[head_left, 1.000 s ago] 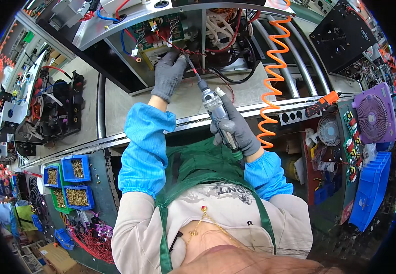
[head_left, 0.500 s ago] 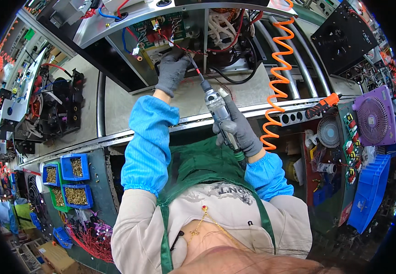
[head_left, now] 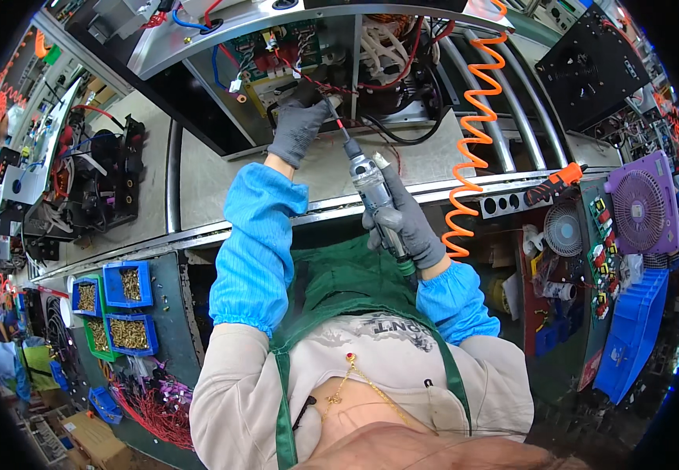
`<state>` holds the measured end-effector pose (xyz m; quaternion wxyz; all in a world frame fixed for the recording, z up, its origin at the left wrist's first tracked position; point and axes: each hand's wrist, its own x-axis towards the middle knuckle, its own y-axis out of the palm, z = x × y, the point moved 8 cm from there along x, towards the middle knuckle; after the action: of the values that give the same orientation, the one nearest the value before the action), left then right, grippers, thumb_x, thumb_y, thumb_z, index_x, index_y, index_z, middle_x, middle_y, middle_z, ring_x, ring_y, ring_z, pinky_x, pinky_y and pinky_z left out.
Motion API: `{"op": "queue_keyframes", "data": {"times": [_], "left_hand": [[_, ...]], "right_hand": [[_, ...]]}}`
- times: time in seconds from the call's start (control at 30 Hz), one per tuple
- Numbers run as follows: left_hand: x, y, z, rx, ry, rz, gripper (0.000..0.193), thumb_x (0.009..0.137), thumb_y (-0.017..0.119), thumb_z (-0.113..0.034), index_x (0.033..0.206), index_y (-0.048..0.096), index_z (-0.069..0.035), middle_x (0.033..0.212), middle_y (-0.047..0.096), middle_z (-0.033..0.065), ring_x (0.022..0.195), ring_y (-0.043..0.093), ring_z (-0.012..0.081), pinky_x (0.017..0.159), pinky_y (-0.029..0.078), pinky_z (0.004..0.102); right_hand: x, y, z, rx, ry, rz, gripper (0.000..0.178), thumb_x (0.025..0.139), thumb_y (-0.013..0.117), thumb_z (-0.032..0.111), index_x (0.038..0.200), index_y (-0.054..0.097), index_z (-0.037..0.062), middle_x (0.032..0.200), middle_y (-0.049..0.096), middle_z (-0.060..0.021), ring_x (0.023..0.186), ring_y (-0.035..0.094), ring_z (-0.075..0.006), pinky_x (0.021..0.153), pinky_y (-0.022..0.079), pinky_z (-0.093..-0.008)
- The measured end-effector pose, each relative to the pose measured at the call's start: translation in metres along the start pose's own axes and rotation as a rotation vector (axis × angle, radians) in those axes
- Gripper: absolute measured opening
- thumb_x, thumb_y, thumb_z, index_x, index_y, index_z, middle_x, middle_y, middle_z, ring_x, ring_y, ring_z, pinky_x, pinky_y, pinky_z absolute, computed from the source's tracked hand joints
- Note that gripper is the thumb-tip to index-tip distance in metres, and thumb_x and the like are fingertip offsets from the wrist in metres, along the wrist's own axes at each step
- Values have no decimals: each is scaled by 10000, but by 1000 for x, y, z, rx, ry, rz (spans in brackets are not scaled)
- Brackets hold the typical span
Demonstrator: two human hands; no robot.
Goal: The person installs a circuit board into a metal chassis and secures it using a pneumatic screwdriver. They also route and connect various colored wires to the board and other components within the enclosure.
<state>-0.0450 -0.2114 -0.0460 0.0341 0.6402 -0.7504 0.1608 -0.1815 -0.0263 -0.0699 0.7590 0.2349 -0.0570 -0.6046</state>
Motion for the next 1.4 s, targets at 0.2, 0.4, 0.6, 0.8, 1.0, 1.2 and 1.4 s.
{"op": "queue_keyframes", "data": {"times": [0.2, 0.4, 0.6, 0.8, 1.0, 1.2, 1.4], "left_hand": [[5, -6, 11, -84, 76, -131, 205, 864, 608, -195, 994, 651, -41, 795, 639, 32, 696, 566, 119, 632, 457, 265], [7, 2, 15, -119, 196, -308, 138, 851, 553, -131, 914, 635, -39, 735, 599, 14, 603, 531, 126, 554, 435, 270], [27, 13, 29, 6, 135, -286, 94, 775, 576, -136, 821, 633, -78, 700, 598, 41, 619, 568, 163, 560, 451, 280], [45, 25, 32, 1034, 308, -264, 114, 724, 629, -219, 729, 680, -117, 754, 668, 99, 672, 653, 275, 553, 502, 358], [46, 19, 27, 787, 148, -231, 96, 754, 609, -181, 754, 666, -103, 750, 657, 138, 683, 653, 306, 567, 511, 393], [73, -3, 116, 363, 108, -291, 122, 797, 585, -187, 804, 645, -81, 767, 649, 162, 705, 647, 334, 577, 511, 408], [52, 11, 33, 676, 172, -243, 84, 784, 576, -138, 791, 625, -69, 764, 641, 176, 705, 637, 348, 586, 511, 403]], "right_hand": [[13, 2, -6, 11, -88, 16, 1000, 657, 703, 285, 1492, 153, 253, 933, 536, -104, 668, 578, -159, 518, 542, -302], [13, 10, -5, 178, -73, 56, 938, 713, 659, 185, 1492, 145, 274, 932, 539, -117, 587, 578, -151, 490, 526, -293], [20, 29, 20, 269, -114, 132, 809, 796, 647, 309, 1474, 207, 274, 874, 550, -102, 540, 568, -135, 462, 521, -275], [27, 42, 39, 294, -102, 72, 670, 853, 574, 227, 1452, 275, 230, 839, 553, -99, 528, 565, -137, 451, 514, -276], [27, 51, 41, 310, -153, 17, 689, 847, 561, 261, 1461, 253, 219, 836, 577, -121, 524, 586, -145, 454, 540, -284], [29, 68, 36, 383, -115, 47, 640, 876, 566, 195, 1444, 276, 249, 791, 555, -90, 521, 564, -135, 448, 514, -293], [30, 57, 39, 421, -162, 62, 649, 891, 551, 274, 1457, 234, 256, 802, 564, -107, 533, 578, -135, 445, 515, -282]]}}
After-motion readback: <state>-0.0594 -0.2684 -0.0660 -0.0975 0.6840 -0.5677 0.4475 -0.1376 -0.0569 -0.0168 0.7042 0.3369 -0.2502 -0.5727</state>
